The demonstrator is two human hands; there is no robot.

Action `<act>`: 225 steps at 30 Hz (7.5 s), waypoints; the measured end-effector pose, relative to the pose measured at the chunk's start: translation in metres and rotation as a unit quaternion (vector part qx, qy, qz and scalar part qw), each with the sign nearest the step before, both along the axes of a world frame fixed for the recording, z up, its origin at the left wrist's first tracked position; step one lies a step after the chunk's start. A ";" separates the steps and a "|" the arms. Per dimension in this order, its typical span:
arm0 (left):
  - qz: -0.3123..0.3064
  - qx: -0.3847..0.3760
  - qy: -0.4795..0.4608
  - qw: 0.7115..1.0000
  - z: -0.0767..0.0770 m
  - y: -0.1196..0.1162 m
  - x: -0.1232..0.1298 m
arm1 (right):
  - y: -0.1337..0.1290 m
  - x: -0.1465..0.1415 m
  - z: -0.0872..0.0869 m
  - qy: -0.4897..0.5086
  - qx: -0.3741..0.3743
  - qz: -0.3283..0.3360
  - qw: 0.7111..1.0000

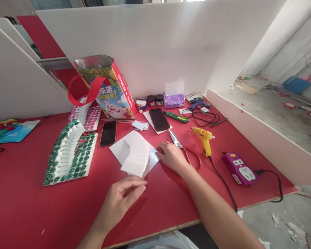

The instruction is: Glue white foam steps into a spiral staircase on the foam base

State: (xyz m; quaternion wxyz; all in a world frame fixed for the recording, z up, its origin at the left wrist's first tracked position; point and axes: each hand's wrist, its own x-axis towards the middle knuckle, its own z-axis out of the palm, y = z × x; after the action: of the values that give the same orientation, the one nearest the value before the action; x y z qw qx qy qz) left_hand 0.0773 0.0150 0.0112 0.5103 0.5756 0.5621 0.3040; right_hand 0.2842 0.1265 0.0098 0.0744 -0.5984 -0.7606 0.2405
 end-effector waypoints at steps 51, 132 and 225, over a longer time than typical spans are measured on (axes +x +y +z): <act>0.253 -0.055 -0.036 0.965 -0.017 0.005 -0.014 | 0.002 0.006 0.003 0.122 -0.054 -0.103 0.986; 0.172 -0.050 -0.186 0.966 -0.041 0.125 -0.035 | 0.013 0.002 -0.016 0.230 0.023 -0.102 0.968; 0.232 0.173 0.074 0.954 -0.012 0.111 -0.027 | -0.016 0.001 0.045 0.310 0.078 -0.204 0.925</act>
State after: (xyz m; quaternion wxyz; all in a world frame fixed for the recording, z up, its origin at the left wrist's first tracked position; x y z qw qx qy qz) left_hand 0.0501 0.1263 -0.0007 0.2750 0.5296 0.6554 0.4630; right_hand 0.2850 0.1105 0.0544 0.4008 -0.6284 -0.5773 0.3336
